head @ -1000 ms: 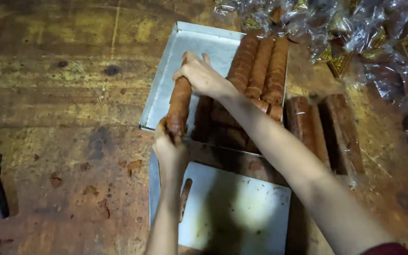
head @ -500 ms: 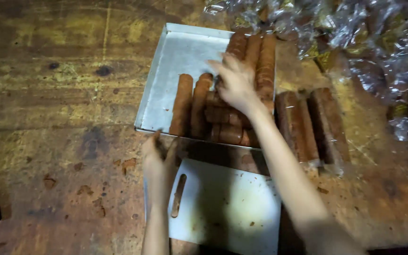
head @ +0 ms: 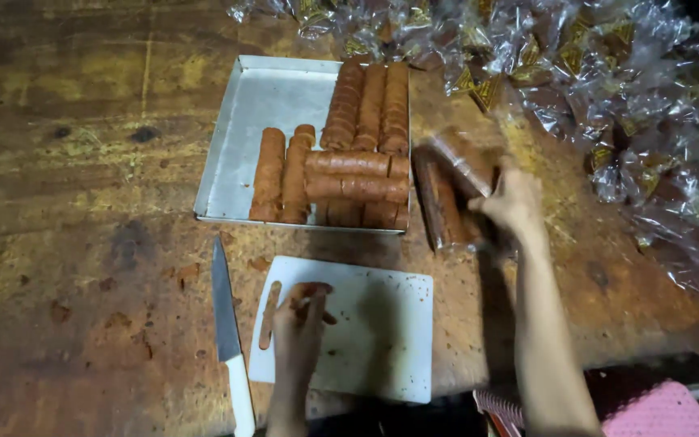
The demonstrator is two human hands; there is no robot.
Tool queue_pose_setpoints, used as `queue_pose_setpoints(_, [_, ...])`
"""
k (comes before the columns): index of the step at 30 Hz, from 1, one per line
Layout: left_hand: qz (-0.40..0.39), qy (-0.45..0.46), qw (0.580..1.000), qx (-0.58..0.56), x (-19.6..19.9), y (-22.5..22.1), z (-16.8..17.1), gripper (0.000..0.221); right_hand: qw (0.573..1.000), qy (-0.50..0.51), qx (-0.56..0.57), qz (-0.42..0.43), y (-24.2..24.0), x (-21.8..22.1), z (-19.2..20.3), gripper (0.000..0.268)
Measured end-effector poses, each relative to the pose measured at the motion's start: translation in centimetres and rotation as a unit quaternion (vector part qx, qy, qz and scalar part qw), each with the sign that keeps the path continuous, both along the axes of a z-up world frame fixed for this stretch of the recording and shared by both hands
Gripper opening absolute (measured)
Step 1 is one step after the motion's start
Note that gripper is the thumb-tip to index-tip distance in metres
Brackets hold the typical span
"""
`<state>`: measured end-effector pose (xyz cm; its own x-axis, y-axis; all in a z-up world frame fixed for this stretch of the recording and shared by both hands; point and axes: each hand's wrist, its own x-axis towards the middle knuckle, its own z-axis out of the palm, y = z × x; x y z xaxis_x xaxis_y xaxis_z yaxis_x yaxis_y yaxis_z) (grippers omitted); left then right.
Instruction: Slicing long cylindrical food rolls into smaller pieces using a knife on a cutting board
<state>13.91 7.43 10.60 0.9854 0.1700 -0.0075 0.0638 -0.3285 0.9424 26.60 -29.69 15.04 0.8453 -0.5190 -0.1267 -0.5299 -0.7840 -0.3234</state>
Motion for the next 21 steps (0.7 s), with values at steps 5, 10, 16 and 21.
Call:
queue_pose_setpoints(5, [-0.024,0.401,0.749,-0.528,-0.6,-3.1,-2.5,0.103,0.833,-0.296,0.116,0.453,7.4,-6.9,2.5,0.072])
queue_pose_setpoints(10, [-0.01,0.275,0.882,-0.382,-4.8,-4.9,-1.9,0.031,0.783,-0.232,0.417,0.4,13.6,-12.9,-3.2,0.05])
queue_pose_setpoints(16, [0.0,0.318,0.935,-0.154,-5.6,-2.4,3.0,0.032,0.762,-0.024,0.566,0.313,16.3,-15.3,-7.5,0.082])
queue_pose_setpoints(21, [-0.086,0.178,0.931,-0.307,-6.3,1.6,7.9,0.07,0.773,0.082,0.547,0.311,13.8,-11.6,-11.9,0.083])
